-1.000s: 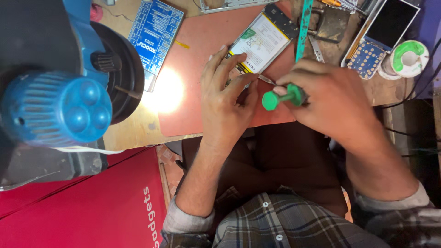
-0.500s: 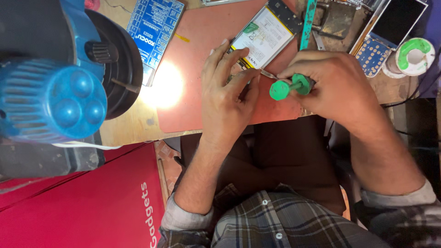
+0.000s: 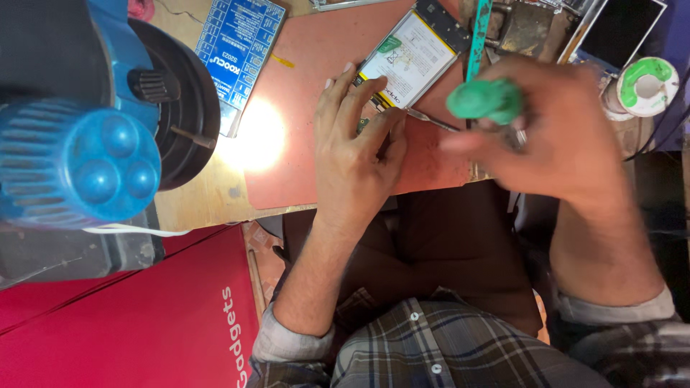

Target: The person works at a repair bench on a disassembled smartphone, holding the exposed motherboard with one hand while soldering a component on it with a soldering iron. They apply flux paste to the board, steady the phone with tweezers, and continue soldering the small component.

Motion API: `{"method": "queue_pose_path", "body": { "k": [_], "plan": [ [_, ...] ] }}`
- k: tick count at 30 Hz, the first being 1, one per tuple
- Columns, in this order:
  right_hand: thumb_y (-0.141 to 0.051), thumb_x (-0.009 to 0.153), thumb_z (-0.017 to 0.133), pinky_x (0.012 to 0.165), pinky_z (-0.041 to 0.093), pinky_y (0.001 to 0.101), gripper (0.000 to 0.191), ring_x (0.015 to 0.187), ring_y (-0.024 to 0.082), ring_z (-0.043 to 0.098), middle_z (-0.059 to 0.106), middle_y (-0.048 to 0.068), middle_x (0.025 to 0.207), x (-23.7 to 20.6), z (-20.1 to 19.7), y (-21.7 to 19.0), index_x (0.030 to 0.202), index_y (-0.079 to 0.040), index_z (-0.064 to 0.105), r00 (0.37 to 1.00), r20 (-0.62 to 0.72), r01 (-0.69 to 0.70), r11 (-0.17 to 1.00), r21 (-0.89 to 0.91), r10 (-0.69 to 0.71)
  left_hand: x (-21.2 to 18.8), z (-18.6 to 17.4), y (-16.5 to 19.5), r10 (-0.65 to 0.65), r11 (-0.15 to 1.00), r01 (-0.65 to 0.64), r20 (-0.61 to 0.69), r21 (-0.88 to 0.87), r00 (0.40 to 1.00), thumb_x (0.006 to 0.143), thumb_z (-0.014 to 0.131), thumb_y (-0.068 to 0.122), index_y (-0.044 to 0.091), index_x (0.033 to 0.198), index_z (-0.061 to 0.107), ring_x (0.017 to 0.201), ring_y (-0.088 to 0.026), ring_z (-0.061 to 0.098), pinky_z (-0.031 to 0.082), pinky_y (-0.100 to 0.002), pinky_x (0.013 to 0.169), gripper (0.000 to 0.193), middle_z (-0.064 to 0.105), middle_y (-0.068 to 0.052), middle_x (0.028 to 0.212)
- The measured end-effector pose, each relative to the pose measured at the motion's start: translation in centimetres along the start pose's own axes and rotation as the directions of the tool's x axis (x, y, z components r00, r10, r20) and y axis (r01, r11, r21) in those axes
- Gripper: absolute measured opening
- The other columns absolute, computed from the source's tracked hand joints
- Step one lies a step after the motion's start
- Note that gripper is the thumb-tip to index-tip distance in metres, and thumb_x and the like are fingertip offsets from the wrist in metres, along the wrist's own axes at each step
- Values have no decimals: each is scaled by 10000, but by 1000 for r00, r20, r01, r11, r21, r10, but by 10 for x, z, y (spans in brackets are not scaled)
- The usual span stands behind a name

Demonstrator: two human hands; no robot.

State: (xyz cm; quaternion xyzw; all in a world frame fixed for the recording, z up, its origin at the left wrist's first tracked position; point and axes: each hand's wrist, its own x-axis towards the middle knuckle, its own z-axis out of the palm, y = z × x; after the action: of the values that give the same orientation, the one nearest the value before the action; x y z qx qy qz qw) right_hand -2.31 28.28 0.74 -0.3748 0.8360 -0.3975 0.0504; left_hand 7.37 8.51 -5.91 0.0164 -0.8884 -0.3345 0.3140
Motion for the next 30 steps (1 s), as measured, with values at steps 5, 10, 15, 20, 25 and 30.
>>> {"method": "queue_pose_path", "body": {
  "k": [5,10,15,20,25,30],
  "plan": [
    [-743,988,438,464,280,285,759,467,144,352,439,96,622,-4,-5,11,853,4,457,956,-270,233,854,465,-114,1,0,0,-8,1000,8,2,-23,1000,858,797,26,57,1003,758,1424,-385,511,413,-548,1235,153,630,-116,1338],
    [-840,850,260,457,238,361,841,436,176,260,399,90,523,12,19,29,721,-26,426,971,-236,235,363,902,-44,0,1,-1,-9,999,9,2,-34,1000,859,805,29,62,999,759,1424,-374,515,425,-529,1225,151,638,-107,1335],
    [-897,724,184,494,211,343,1001,516,215,268,391,198,558,1,34,44,653,77,406,989,-94,111,-150,982,117,0,0,-2,-10,999,11,3,-43,1000,855,810,29,65,993,758,1416,-373,521,433,-524,1208,151,642,-106,1327],
    [-885,753,189,482,215,321,979,518,234,282,388,169,512,1,42,44,616,63,392,992,-92,99,-76,992,90,1,0,-3,-12,998,12,2,-54,1000,854,810,27,73,996,762,1412,-372,526,437,-523,1203,157,643,-105,1323],
    [-896,769,196,474,223,313,988,513,245,313,387,145,524,7,53,40,608,59,392,985,-155,158,-22,987,80,0,0,-4,-15,999,15,7,-52,1000,853,809,30,76,1002,763,1414,-374,524,436,-522,1204,162,642,-104,1327],
    [-896,818,209,480,233,314,977,493,231,325,385,135,539,5,56,46,630,44,398,988,-142,140,40,989,67,0,1,-5,-15,998,15,1,-60,1000,849,814,33,77,1000,764,1412,-374,523,432,-526,1206,164,638,-106,1332]
  ]
}}
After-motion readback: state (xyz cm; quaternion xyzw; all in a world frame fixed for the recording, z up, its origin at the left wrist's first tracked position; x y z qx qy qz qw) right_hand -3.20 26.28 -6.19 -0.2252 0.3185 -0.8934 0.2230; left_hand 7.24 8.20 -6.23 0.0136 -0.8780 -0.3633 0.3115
